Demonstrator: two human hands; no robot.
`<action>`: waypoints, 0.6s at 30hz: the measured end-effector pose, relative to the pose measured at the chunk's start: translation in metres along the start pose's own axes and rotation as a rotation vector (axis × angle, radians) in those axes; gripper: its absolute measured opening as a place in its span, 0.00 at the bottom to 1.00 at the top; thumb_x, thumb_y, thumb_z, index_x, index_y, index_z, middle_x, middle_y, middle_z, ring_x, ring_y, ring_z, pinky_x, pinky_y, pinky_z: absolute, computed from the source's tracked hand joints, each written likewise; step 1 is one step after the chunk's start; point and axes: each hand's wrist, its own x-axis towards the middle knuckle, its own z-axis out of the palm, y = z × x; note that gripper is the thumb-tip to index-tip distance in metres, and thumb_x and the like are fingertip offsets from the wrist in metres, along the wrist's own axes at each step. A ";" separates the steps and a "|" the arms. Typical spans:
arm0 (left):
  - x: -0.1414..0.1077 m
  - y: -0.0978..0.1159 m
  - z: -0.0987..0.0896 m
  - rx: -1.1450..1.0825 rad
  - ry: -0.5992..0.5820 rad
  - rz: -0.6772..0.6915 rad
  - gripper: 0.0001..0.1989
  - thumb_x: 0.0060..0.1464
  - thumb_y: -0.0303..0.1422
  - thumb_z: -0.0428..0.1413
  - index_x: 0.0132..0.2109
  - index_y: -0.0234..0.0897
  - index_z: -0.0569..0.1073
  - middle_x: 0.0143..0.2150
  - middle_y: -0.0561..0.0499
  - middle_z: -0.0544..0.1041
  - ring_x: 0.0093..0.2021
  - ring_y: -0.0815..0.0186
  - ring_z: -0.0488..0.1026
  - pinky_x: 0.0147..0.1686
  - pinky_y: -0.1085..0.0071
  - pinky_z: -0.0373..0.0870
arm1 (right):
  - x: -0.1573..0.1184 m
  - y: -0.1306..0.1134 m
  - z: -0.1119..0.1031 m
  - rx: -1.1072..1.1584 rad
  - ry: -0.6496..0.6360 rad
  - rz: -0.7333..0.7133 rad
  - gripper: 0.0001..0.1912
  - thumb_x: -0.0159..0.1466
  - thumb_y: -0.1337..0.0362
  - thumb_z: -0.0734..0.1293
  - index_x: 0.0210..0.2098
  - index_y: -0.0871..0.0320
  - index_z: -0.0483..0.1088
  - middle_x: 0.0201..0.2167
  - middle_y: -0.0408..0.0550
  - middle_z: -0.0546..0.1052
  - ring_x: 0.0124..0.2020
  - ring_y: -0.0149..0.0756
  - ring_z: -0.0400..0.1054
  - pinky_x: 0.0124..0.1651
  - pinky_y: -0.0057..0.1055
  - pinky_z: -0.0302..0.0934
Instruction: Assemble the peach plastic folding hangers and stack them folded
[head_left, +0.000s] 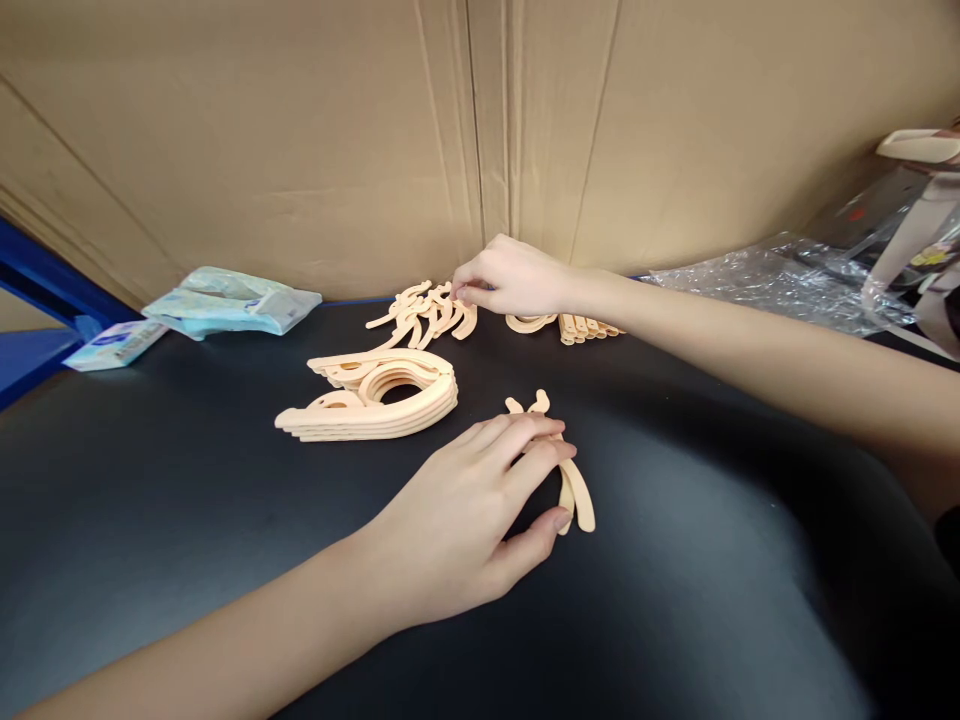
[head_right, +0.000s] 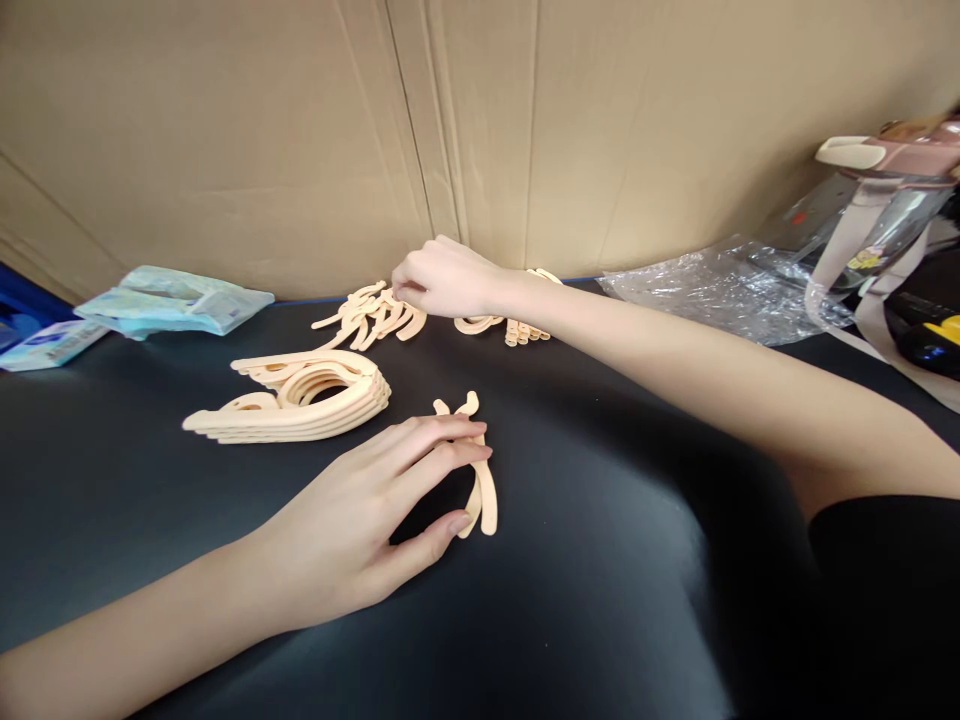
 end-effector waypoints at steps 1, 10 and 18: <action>0.000 0.000 0.000 -0.001 -0.001 -0.001 0.15 0.66 0.32 0.51 0.57 0.32 0.71 0.58 0.41 0.75 0.62 0.58 0.69 0.61 0.60 0.69 | 0.004 -0.001 0.000 0.005 0.011 -0.001 0.19 0.68 0.68 0.56 0.45 0.61 0.78 0.37 0.49 0.80 0.37 0.38 0.70 0.48 0.40 0.55; -0.001 0.000 0.001 0.003 0.001 0.012 0.16 0.66 0.32 0.51 0.57 0.30 0.71 0.58 0.40 0.75 0.63 0.59 0.68 0.62 0.62 0.66 | 0.061 -0.022 0.019 0.129 -0.053 -0.073 0.19 0.75 0.64 0.55 0.48 0.61 0.77 0.45 0.52 0.80 0.44 0.37 0.72 0.49 0.36 0.58; -0.003 -0.001 0.001 -0.002 -0.007 0.009 0.17 0.66 0.32 0.51 0.58 0.30 0.71 0.59 0.41 0.74 0.64 0.58 0.66 0.64 0.61 0.65 | 0.065 -0.018 0.028 0.322 -0.080 -0.101 0.17 0.75 0.67 0.56 0.45 0.64 0.76 0.45 0.52 0.81 0.45 0.34 0.73 0.52 0.35 0.62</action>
